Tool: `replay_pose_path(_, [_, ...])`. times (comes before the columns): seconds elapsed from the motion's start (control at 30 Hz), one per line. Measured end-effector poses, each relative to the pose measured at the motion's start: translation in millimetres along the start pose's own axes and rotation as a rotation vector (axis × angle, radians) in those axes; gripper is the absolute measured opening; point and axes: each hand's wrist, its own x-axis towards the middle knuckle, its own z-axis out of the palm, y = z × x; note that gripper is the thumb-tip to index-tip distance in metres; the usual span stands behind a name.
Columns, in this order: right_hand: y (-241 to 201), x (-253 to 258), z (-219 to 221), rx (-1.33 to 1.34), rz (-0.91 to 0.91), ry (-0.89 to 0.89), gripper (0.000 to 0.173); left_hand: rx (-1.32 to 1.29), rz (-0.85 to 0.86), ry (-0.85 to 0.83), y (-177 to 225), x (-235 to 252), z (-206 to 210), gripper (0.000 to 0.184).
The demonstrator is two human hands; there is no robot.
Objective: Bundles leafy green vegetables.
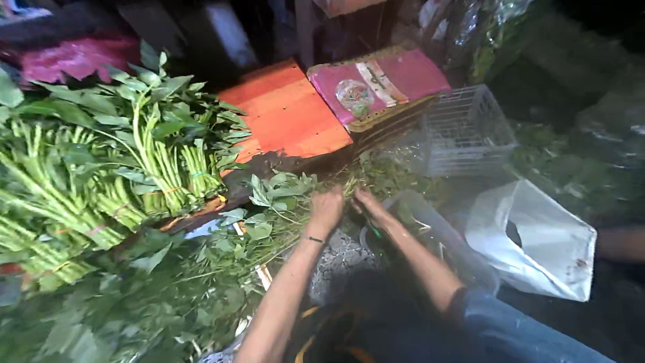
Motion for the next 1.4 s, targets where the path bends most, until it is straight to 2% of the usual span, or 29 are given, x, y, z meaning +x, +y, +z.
replay_pose_path(0.13, [4,1,0,0.054,0.059,0.017,0.035,0.032,0.044,0.050,3,4,27,0.029])
replay_pose_path(0.27, [17,2,-3,0.104,0.052,0.089,0.032,0.105,0.108,0.229,3,13,54,0.020])
replay_pose_path(0.37, [23,3,3,0.157,0.063,0.209,0.032,0.142,0.119,0.175,4,20,53,0.021])
replay_pose_path(0.53, [29,3,10,0.226,0.107,0.284,0.029,0.203,0.115,0.164,5,24,60,0.020])
replay_pose_path(0.7, [28,4,12,0.137,0.126,0.372,0.032,0.190,0.089,0.114,9,26,63,0.023])
replay_pose_path(0.87, [33,8,12,0.026,0.069,0.415,0.033,0.222,0.080,0.102,8,26,63,0.023])
replay_pose_path(0.97, [26,4,9,0.061,0.084,0.374,0.032,0.188,0.064,0.009,10,24,51,0.025])
replay_pose_path(1.07, [14,-2,-1,0.304,0.172,0.172,0.038,0.117,0.056,-0.083,6,20,32,0.029])
replay_pose_path(1.13, [10,-4,-5,0.538,0.226,0.041,0.049,0.067,0.071,-0.098,0,16,21,0.029])
replay_pose_path(1.2, [5,-6,-6,0.597,0.209,-0.024,0.049,0.025,0.081,-0.052,-5,8,10,0.028])
replay_pose_path(1.23, [2,-3,-9,0.489,0.173,-0.018,0.045,-0.001,0.086,0.010,-7,1,4,0.027])
replay_pose_path(1.27, [-4,1,-14,0.233,0.148,0.016,0.044,-0.017,0.089,0.092,-10,-7,-3,0.025])
replay_pose_path(1.3, [-10,5,-20,-0.138,0.153,0.039,0.039,-0.029,0.092,0.192,-15,-17,-10,0.024])
replay_pose_path(1.33, [-15,9,-30,-0.514,0.191,0.017,0.044,-0.038,0.085,0.294,-21,-30,-20,0.023])
replay_pose_path(1.37, [-20,15,-39,-0.796,0.289,-0.035,0.061,-0.047,0.048,0.372,-28,-47,-33,0.023])
replay_pose_path(1.4, [-21,21,-43,-1.015,0.379,-0.070,0.070,-0.053,-0.017,0.421,-35,-68,-51,0.025])
